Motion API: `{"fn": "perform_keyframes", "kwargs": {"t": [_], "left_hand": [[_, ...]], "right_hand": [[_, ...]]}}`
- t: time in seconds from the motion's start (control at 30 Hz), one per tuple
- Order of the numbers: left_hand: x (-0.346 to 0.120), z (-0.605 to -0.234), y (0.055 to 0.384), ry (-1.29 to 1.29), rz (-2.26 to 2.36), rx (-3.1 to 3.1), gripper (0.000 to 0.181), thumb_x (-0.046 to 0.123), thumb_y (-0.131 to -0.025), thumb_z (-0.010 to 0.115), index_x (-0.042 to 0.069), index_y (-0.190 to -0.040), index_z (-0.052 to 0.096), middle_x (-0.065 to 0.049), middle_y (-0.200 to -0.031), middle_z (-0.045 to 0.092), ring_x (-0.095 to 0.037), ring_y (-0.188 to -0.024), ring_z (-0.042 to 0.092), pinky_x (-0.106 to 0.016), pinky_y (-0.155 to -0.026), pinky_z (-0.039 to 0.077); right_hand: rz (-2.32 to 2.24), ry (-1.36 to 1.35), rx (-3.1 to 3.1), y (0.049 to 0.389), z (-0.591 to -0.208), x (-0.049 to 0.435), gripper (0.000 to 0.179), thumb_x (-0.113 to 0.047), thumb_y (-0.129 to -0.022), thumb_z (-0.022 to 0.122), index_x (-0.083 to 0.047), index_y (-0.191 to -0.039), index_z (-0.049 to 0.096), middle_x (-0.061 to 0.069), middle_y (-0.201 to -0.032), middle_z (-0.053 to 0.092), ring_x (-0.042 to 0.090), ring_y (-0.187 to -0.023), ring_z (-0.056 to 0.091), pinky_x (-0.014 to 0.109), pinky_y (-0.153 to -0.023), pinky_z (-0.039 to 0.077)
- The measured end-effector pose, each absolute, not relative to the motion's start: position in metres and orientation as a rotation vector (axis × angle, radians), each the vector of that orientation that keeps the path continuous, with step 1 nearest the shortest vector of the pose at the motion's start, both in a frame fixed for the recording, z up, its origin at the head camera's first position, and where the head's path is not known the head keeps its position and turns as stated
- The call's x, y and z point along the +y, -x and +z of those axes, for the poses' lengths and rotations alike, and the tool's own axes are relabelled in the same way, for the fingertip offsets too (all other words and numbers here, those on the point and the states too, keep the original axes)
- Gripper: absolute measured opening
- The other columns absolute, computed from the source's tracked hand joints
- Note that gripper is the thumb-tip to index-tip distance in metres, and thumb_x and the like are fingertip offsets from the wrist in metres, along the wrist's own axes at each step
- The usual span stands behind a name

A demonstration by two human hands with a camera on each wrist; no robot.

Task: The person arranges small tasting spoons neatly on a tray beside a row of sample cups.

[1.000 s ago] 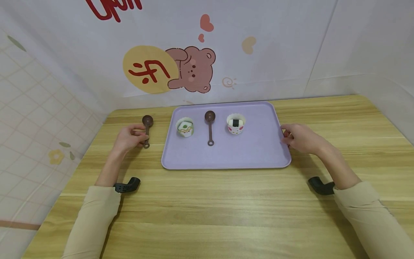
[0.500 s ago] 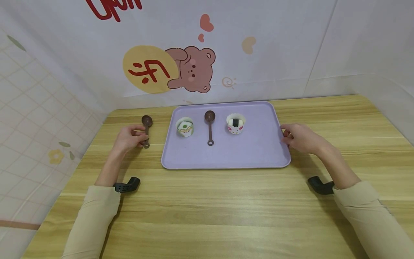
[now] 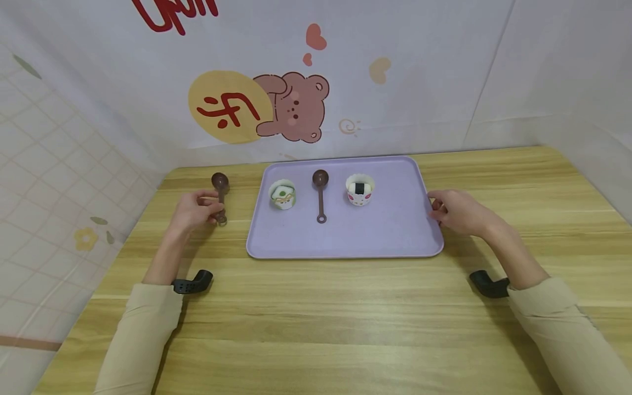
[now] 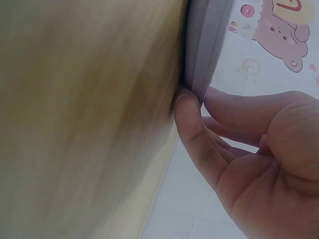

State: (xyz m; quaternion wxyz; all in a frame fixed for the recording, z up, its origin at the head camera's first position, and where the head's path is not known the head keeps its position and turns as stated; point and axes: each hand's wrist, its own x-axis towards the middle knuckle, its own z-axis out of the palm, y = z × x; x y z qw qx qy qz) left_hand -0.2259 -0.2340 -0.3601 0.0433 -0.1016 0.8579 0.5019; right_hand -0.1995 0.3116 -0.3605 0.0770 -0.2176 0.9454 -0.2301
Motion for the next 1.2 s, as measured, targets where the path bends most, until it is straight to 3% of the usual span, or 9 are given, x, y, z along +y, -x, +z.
{"fn": "perform_keyframes", "kwargs": {"t": [1.2], "left_hand": [[-0.210,-0.333,0.220,0.176,1.656,2.621,0.042,0.002,-0.096,0.064,-0.004,-0.137,0.056,-0.021,-0.109,0.062,-0.010,-0.064,0.061,-0.024,-0.065,0.058]], "right_hand": [[-0.657,0.672,2.844,0.201,-0.362,0.314,0.031,0.007,-0.093,0.063,0.017,-0.122,0.056,0.008,-0.089,0.066,0.017,-0.074,0.063,0.027,-0.060,0.054]]}}
